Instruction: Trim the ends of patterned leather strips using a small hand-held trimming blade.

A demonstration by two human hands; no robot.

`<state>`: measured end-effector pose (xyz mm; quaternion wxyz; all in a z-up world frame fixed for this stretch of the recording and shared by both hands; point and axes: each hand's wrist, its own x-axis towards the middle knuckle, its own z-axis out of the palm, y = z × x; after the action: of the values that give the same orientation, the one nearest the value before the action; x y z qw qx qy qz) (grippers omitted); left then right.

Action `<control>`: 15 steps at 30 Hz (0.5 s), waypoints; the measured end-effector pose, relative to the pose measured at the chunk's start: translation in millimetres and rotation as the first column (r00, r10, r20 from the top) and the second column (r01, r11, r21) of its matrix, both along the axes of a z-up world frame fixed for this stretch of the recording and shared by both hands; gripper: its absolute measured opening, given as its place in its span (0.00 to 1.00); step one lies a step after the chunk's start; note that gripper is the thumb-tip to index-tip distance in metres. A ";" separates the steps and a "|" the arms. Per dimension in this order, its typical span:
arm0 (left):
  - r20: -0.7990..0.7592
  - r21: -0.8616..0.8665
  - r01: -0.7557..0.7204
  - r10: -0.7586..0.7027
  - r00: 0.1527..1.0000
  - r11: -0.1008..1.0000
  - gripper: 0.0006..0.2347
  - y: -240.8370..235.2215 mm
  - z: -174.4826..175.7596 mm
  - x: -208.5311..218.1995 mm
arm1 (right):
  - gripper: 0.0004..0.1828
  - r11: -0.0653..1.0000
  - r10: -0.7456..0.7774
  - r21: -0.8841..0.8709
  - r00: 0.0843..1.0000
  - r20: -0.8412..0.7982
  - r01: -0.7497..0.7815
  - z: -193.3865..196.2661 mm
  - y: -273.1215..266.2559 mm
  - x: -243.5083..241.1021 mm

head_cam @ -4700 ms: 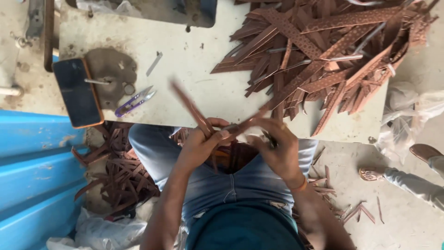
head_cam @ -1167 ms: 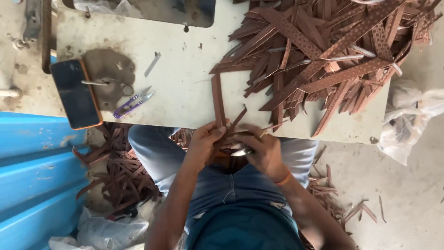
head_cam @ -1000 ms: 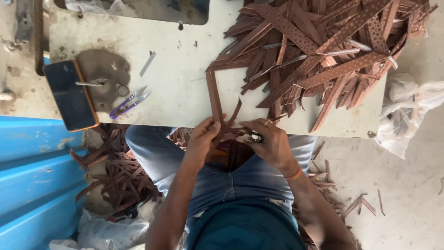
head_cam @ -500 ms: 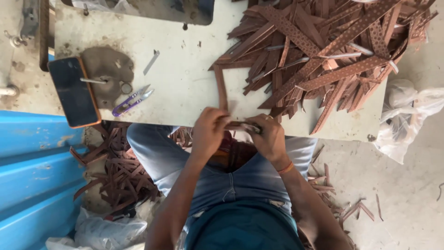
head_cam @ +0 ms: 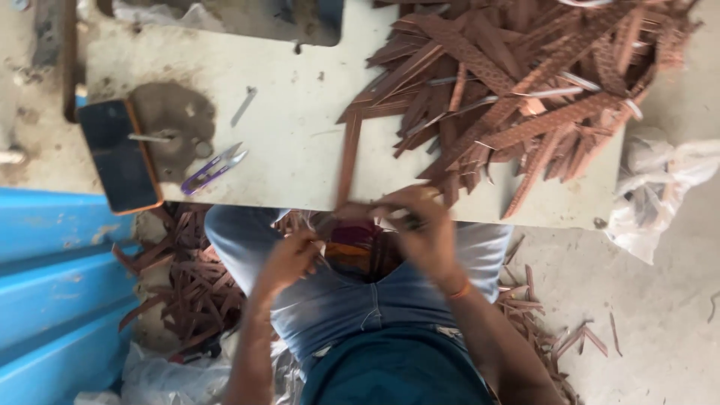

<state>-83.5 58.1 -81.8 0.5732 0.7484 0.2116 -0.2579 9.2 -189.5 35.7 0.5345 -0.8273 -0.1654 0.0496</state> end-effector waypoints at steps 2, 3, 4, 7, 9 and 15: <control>-0.077 -0.027 0.067 -0.069 0.995 0.997 0.10 -18.1 -43.9 -2.2 | 0.10 0.981 0.124 0.146 0.992 0.025 -0.127 22.7 24.9 -16.1; -0.049 -0.033 0.038 -0.039 0.998 0.999 0.10 -27.1 -61.6 -1.5 | 0.13 0.939 0.271 0.201 0.960 0.069 -0.279 29.5 38.9 -26.3; -0.024 -0.042 0.009 -0.010 1.000 0.999 0.10 -37.5 -77.7 -2.3 | 0.17 0.871 0.409 0.246 0.905 0.118 -0.425 36.3 52.8 -36.9; 0.043 -0.065 -0.082 0.085 0.995 0.995 0.10 -54.3 -115.2 -8.7 | 0.26 0.848 0.498 0.075 0.837 0.228 -0.525 50.1 84.8 -64.8; 0.114 -0.085 -0.137 0.146 0.983 0.987 0.10 -59.7 -133.8 8.4 | 0.26 0.826 0.530 0.060 0.807 0.261 -0.561 41.7 83.4 -60.0; 0.227 -0.185 -0.324 0.361 0.905 0.928 0.09 -73.2 -178.1 9.2 | 0.25 0.998 0.029 0.054 0.999 0.042 -0.031 -84.5 -96.9 91.8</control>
<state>-74.2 -15.1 -260.0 0.6841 0.6836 0.2449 -0.0685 101.0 -286.4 -48.8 0.5525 -0.8108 -0.1900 0.0361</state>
